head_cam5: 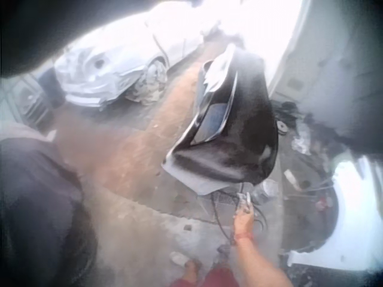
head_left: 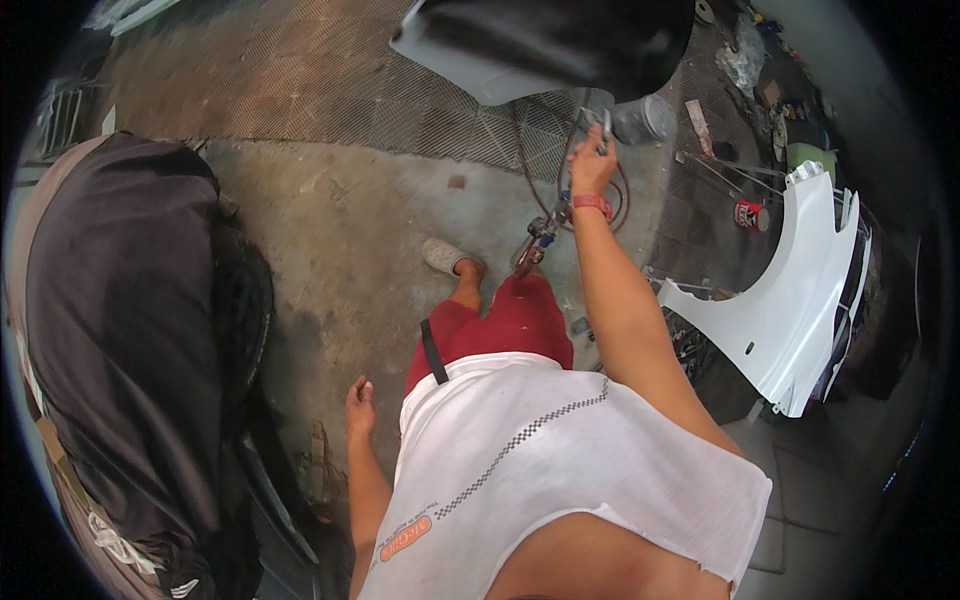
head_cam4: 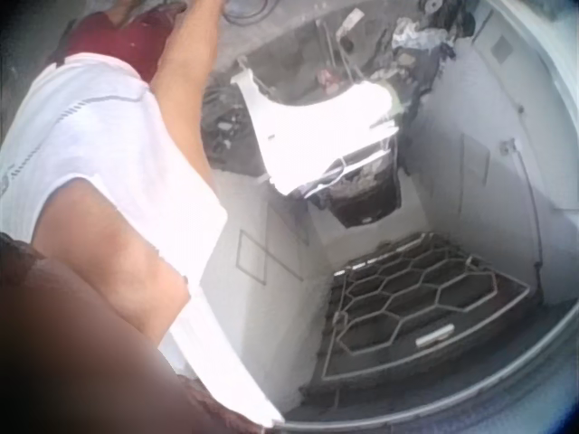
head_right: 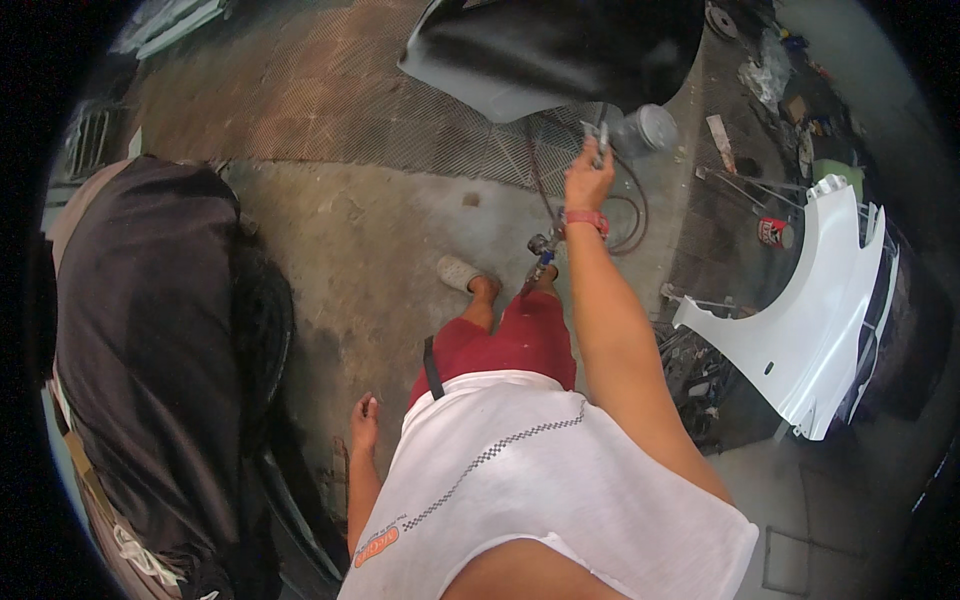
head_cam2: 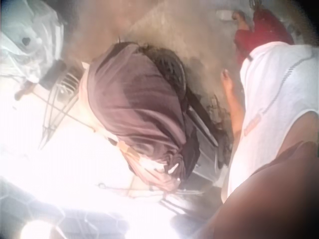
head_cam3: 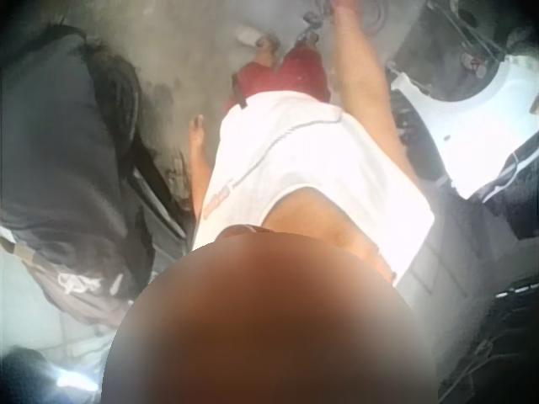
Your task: The person uses a spray gun to apply paint to a car bumper in a workshop. They move around the bumper to cover different areas and briefly interact with another person before resuming the painting task.
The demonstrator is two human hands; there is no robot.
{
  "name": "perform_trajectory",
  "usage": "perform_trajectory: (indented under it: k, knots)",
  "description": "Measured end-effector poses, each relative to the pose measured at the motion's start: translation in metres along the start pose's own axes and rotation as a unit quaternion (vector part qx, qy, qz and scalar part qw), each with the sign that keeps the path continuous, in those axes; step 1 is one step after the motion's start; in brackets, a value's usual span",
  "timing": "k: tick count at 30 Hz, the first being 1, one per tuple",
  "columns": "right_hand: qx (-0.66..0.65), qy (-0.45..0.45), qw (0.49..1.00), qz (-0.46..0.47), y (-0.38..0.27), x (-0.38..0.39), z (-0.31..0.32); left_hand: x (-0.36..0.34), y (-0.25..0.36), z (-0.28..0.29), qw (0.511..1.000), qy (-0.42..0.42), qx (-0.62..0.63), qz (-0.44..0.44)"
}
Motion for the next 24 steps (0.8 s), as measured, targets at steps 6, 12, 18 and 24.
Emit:
perform_trajectory:
  k: [6, 12, 18, 24]
  knots:
    - [-0.048, 0.045, 0.998, -0.022, -0.003, -0.005, 0.029, 0.004, 0.061, 0.01, 0.999, 0.008, -0.01, -0.033]
    - [-0.043, -0.088, 0.995, 0.025, -0.056, 0.027, -0.065, 0.012, 0.056, 0.009, 0.999, 0.01, -0.039, -0.027]
    - [-0.106, -0.202, 0.971, 0.069, -0.119, 0.065, -0.143, 0.007, -0.011, 0.004, 0.999, -0.007, -0.024, 0.034]
    - [-0.098, -0.185, 0.976, 0.055, -0.113, 0.045, -0.114, 0.006, -0.035, -0.006, 0.999, -0.015, -0.007, 0.041]
Point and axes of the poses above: each hand's wrist, its own x-axis away from the middle knuckle, its own z-axis out of the back of the hand, y = z × x, the point moved 9 cm from there along -x, towards the middle knuckle, and after that the axes turned 3 degrees about z, right-handed, at the moved point
